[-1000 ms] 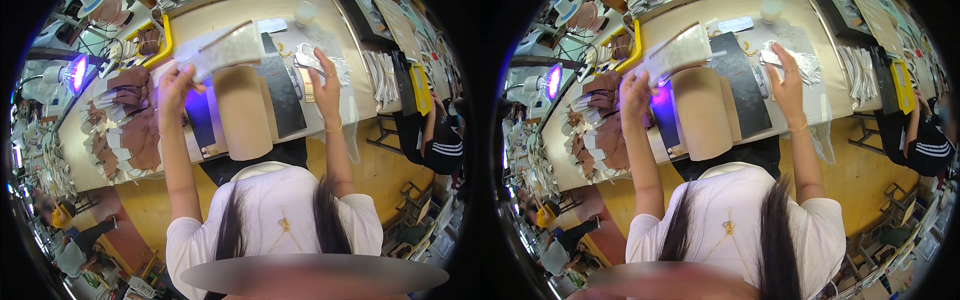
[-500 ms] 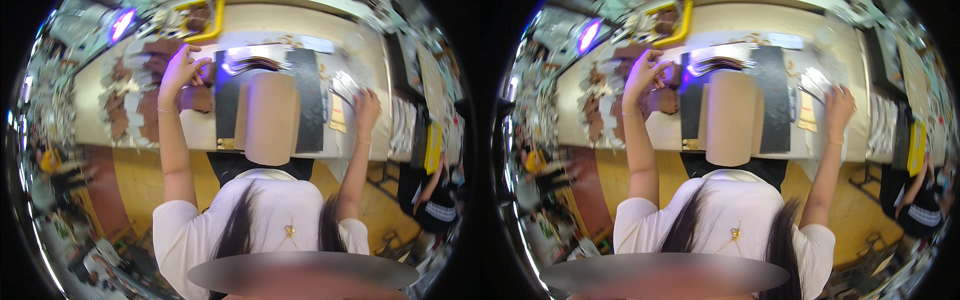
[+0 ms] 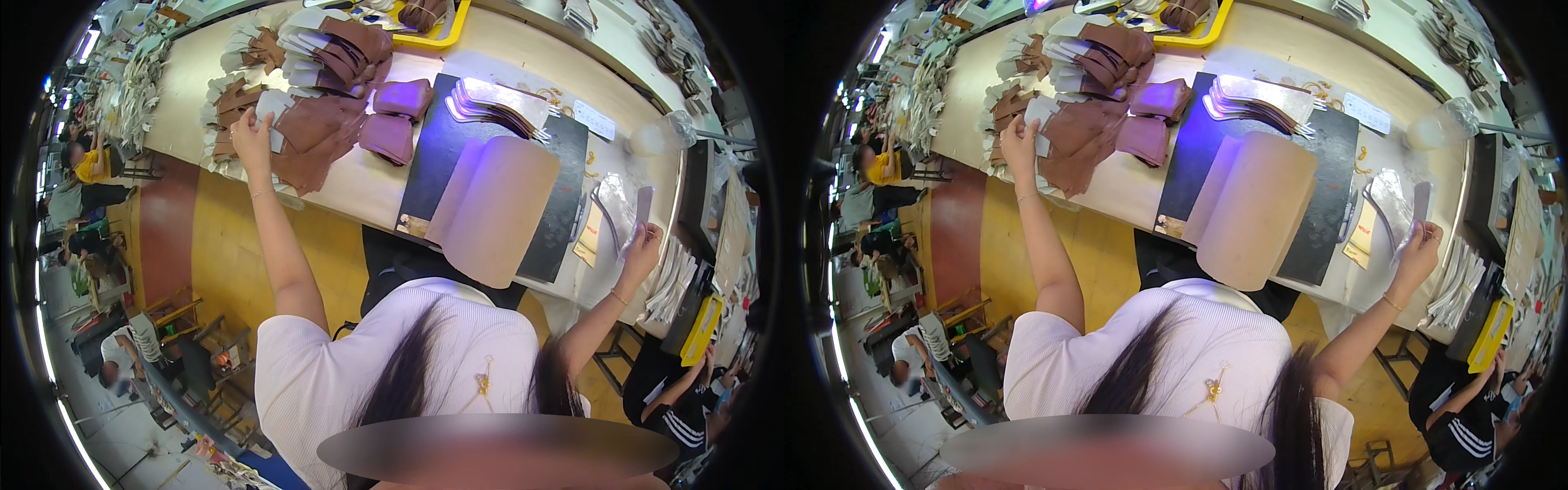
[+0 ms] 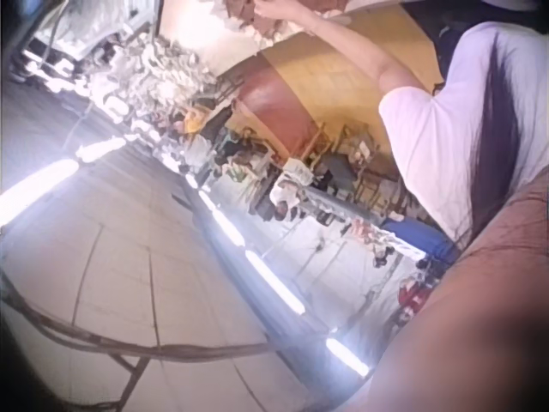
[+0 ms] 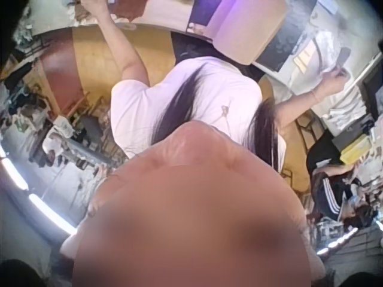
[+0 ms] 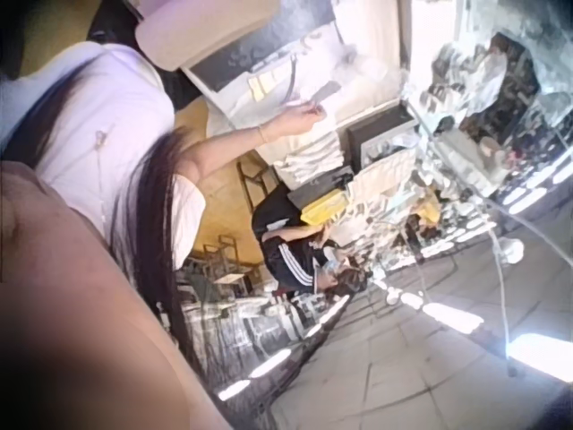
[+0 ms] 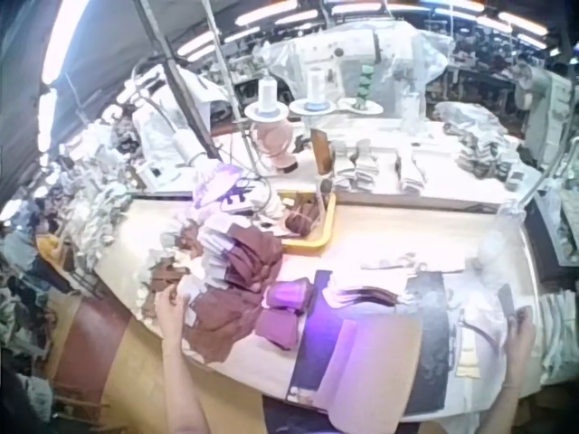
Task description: The person repeatedly picks up small fabric pieces and aligns them with a curved cardboard template on a workbench. They handle the pieces one at a time, placing them on the template and then moving them aside. The person continues this process throughout the clip, working with multiple fabric pieces and the template.
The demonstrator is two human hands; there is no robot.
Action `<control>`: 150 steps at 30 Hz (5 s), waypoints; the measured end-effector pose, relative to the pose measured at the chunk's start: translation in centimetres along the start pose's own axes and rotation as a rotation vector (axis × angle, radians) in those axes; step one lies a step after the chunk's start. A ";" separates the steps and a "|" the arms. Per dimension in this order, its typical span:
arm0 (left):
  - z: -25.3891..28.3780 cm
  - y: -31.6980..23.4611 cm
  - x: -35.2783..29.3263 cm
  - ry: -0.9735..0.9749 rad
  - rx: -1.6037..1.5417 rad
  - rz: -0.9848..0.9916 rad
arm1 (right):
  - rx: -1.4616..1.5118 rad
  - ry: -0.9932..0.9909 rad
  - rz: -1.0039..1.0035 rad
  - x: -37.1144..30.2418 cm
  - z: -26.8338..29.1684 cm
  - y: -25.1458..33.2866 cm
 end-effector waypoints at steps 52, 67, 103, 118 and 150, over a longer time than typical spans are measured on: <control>1.9 -26.1 -13.3 1.579 -1.286 0.553 | 0.615 1.063 0.130 -8.2 4.7 19.5; 2.3 -25.8 -13.2 1.519 -1.307 0.530 | 0.381 1.078 0.373 -8.9 3.7 22.9; -0.9 -22.8 -15.0 1.385 -1.408 0.505 | 0.319 0.637 1.165 -15.4 2.1 22.8; -1.2 -25.1 -9.7 1.484 -1.425 0.074 | 1.125 0.803 0.036 -13.7 2.4 10.2; -12.4 -35.5 -4.6 0.931 -0.022 -0.967 | -0.192 0.049 0.321 -2.9 -2.7 3.0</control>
Point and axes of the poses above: each hand's wrist, its own x-axis towards the middle knuckle, its own z-axis out of the back of the hand, y = z × x, the point moved 1 cm from there along x, towards the middle knuckle, and after that the axes turned 5 degrees about -z, right-handed, at the moved point
